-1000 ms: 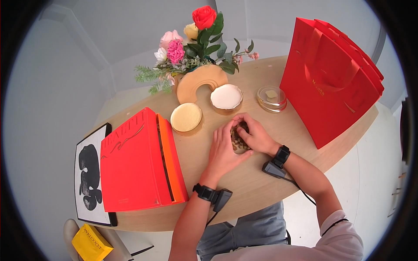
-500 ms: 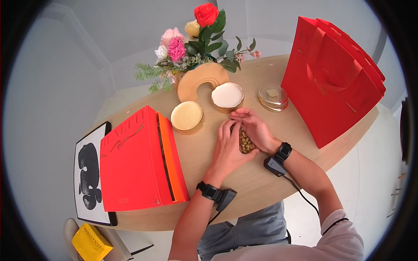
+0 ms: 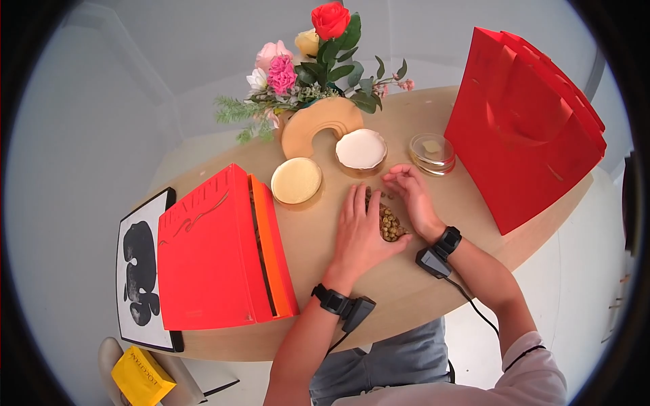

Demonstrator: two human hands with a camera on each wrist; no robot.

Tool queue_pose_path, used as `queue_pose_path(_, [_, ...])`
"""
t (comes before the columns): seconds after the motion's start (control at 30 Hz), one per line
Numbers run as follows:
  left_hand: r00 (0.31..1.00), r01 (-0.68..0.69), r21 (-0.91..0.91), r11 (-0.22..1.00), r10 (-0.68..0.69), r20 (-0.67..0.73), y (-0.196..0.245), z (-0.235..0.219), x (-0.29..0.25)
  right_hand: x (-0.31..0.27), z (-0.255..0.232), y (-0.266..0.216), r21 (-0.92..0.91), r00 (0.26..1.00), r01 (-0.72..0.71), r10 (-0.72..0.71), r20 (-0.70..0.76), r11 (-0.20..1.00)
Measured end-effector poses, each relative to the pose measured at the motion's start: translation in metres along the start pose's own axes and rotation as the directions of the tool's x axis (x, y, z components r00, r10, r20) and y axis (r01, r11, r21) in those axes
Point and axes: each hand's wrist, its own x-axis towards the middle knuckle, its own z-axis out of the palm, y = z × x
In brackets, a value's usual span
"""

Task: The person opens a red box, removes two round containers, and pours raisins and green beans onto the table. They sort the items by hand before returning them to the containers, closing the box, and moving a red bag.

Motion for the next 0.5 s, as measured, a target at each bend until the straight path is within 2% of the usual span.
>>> queue_pose_path(0.23, [0.998,-0.064,-0.01,0.998,0.064,-0.006,0.0015,0.0006,0.0095,-0.0029,0.0043,-0.0007,-0.028,1.0,0.003,-0.003,0.002,1.0])
queue_pose_path(0.33, [0.998,-0.045,-0.083,0.995,0.048,0.033,0.0036,0.0,0.0082,-0.0048,0.0053,0.0007,0.002,0.998,-0.042,0.042,0.043,0.999])
queue_pose_path(0.4, [0.998,-0.061,-0.087,0.994,0.062,0.014,0.0012,0.0038,0.0083,0.0001,0.0023,0.0035,0.12,0.995,-0.092,0.086,0.054,0.988])
queue_pose_path(0.5, [0.997,-0.078,-0.114,0.99,0.08,0.013,-0.0021,0.0064,0.0058,0.0004,0.0006,0.0019,0.123,0.996,-0.093,0.093,0.011,0.988])
